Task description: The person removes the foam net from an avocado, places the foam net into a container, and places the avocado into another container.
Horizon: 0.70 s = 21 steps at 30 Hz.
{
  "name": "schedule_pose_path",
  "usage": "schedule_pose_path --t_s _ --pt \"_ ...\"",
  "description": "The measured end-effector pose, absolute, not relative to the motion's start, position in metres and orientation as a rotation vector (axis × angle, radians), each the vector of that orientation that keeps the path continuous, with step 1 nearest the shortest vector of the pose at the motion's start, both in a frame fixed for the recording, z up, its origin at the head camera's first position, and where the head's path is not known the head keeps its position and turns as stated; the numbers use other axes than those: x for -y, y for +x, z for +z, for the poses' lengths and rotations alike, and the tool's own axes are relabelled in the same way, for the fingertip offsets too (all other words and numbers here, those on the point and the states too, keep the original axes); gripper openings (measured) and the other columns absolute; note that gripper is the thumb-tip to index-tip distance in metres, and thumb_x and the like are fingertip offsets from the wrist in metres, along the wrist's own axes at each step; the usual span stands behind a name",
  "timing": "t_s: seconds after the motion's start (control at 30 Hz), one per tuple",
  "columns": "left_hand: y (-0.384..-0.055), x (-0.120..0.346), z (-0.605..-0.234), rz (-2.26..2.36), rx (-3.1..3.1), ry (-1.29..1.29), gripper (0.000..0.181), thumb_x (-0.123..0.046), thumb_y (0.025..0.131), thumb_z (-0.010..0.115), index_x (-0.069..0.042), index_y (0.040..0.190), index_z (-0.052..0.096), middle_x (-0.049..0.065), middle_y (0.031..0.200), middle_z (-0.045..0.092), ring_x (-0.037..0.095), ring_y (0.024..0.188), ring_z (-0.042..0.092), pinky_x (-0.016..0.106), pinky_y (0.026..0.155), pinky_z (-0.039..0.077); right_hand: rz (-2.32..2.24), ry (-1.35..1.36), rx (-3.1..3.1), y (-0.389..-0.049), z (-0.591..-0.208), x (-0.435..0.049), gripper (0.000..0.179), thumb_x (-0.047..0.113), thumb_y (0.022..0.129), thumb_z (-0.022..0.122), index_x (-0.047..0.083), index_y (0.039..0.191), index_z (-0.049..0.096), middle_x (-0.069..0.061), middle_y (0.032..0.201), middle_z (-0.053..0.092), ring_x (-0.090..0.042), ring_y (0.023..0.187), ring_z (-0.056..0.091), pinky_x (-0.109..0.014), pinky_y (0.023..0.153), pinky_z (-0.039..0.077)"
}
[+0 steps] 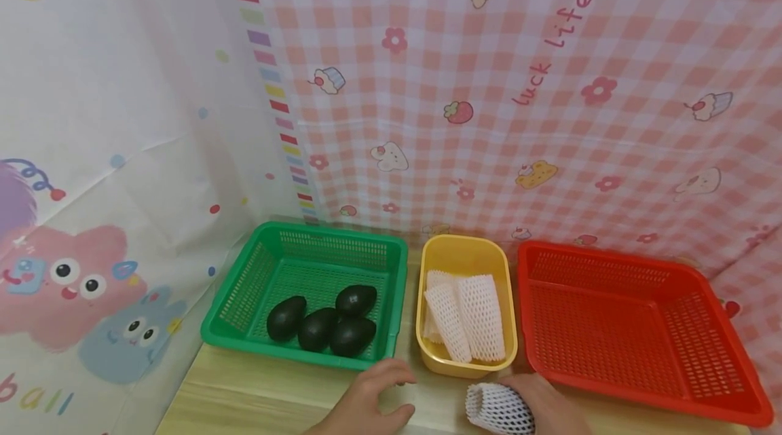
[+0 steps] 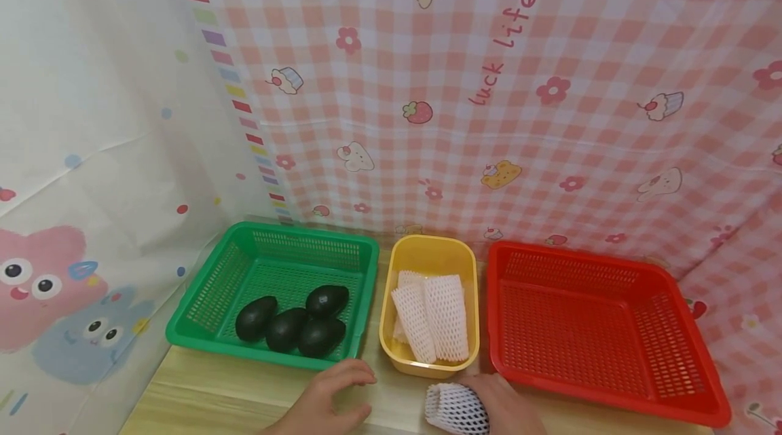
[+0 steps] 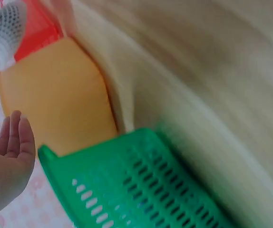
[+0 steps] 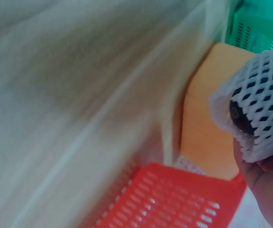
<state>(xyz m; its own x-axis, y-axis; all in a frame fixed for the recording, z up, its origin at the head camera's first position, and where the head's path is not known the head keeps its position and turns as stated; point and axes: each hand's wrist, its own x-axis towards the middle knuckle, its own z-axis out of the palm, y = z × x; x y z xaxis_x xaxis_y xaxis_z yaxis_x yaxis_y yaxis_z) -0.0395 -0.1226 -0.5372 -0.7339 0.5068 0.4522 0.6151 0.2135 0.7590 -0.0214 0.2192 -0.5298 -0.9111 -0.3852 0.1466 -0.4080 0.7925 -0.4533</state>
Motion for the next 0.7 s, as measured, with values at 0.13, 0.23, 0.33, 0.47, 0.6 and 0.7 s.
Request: schedule_pose_path --t_s 0.13,0.23,0.33,0.47,0.6,0.7 --pt "-0.037 0.114 -0.547 -1.586 2.417 -1.146 0.034 0.0 0.089 0.078 -0.013 0.12 0.07 0.001 0.116 0.067 0.016 0.098 0.062 0.025 0.084 0.054 0.777 0.662 2.986 -0.024 -0.54 -0.212 0.084 0.085 0.068 0.076 0.024 0.125 0.067 0.022 0.114 0.061 -0.002 0.102 0.055 -0.03 0.077 0.054" --pt "-0.035 0.109 -0.554 -1.608 2.506 -1.128 0.029 0.0 0.09 0.076 -0.01 0.116 0.071 -0.001 0.113 0.066 0.012 0.097 0.061 0.024 0.085 0.054 0.773 0.713 2.983 -0.027 -0.55 -0.208 0.086 0.085 0.068 0.075 0.021 0.125 0.067 0.019 0.114 0.062 -0.003 0.101 0.055 -0.031 0.076 0.054" --pt "-0.033 0.106 -0.566 -1.612 2.571 -1.107 0.022 -0.002 0.093 0.075 -0.007 0.114 0.073 -0.002 0.112 0.066 0.011 0.098 0.062 0.025 0.087 0.054 0.734 0.756 2.944 -0.029 -0.56 -0.204 0.085 0.085 0.069 0.076 0.02 0.124 0.068 0.014 0.114 0.064 -0.007 0.101 0.057 -0.034 0.076 0.054" --pt "-0.037 0.102 -0.603 -1.566 2.613 -1.101 0.017 -0.011 0.097 0.073 -0.01 0.114 0.074 -0.007 0.114 0.066 0.004 0.1 0.062 0.024 0.085 0.054 0.673 0.78 2.896 -0.029 -0.572 -0.197 0.082 0.084 0.071 0.075 0.019 0.12 0.07 0.01 0.113 0.065 -0.012 0.102 0.06 -0.037 0.077 0.056" --pt "-0.043 0.099 -0.638 -1.602 2.689 -1.057 0.017 -0.019 0.099 0.072 -0.015 0.115 0.075 -0.013 0.114 0.066 -0.003 0.099 0.059 0.022 0.081 0.053 0.61 0.806 2.858 -0.03 -0.581 -0.192 0.08 0.082 0.072 0.076 0.017 0.118 0.07 0.007 0.112 0.064 -0.016 0.103 0.06 -0.039 0.08 0.056" --pt "-0.046 0.096 -0.65 -1.688 2.705 -1.02 0.019 -0.02 0.099 0.071 -0.014 0.116 0.076 -0.014 0.113 0.066 -0.005 0.096 0.059 0.02 0.08 0.053 0.566 0.823 2.828 -0.031 -0.586 -0.188 0.081 0.081 0.071 0.077 0.015 0.118 0.07 0.006 0.111 0.065 -0.017 0.102 0.06 -0.04 0.083 0.056"
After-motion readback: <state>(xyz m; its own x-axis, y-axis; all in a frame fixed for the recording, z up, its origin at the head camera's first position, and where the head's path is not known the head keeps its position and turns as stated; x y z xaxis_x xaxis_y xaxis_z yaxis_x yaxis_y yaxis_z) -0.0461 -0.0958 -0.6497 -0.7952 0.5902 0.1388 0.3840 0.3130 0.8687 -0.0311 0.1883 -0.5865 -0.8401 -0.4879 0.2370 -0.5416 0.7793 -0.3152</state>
